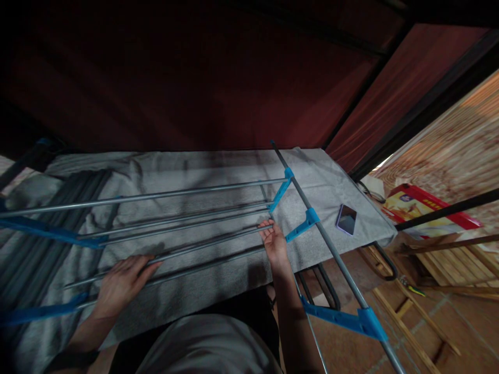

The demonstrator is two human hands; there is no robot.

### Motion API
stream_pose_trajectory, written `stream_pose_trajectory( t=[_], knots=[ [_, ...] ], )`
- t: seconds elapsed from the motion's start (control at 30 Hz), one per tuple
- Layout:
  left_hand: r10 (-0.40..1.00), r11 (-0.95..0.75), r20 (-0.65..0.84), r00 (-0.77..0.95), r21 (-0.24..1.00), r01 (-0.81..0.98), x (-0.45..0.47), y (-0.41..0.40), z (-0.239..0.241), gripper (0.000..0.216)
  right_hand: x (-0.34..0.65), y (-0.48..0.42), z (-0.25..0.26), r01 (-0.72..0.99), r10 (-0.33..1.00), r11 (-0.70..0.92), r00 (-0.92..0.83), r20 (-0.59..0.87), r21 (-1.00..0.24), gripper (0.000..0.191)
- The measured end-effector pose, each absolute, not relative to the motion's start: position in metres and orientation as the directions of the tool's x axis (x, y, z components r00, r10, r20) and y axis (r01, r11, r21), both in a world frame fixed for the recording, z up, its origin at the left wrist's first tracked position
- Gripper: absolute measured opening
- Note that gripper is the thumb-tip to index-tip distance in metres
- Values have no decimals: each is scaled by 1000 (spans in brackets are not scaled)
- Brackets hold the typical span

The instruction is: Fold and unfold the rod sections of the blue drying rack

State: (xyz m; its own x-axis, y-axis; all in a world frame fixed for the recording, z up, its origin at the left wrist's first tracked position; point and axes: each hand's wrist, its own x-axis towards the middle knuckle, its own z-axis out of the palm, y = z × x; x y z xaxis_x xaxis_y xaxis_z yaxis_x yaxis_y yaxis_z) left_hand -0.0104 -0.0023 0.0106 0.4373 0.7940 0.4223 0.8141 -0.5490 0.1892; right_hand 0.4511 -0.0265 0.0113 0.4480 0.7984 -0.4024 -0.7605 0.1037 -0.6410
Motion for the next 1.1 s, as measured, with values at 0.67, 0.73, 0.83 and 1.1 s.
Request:
stream_pose_trajectory(
  t=[0.67,0.73,0.83,1.1],
  knots=[
    [748,-598,420,514,89,797,15,-11,37,32,460,-27,-3,-740,791,98,464,-398,-666,8],
    [743,-596,429,513,76,799,18,-13,36,32,463,-28,-5,-745,794,80,450,-409,-663,3],
    [751,-589,429,502,91,803,19,-14,30,30,466,-32,-7,-741,804,58,432,-409,-669,5],
    [792,-539,408,455,117,834,15,-12,20,27,461,-37,-5,-677,845,40,416,-337,-735,14]
  ],
)
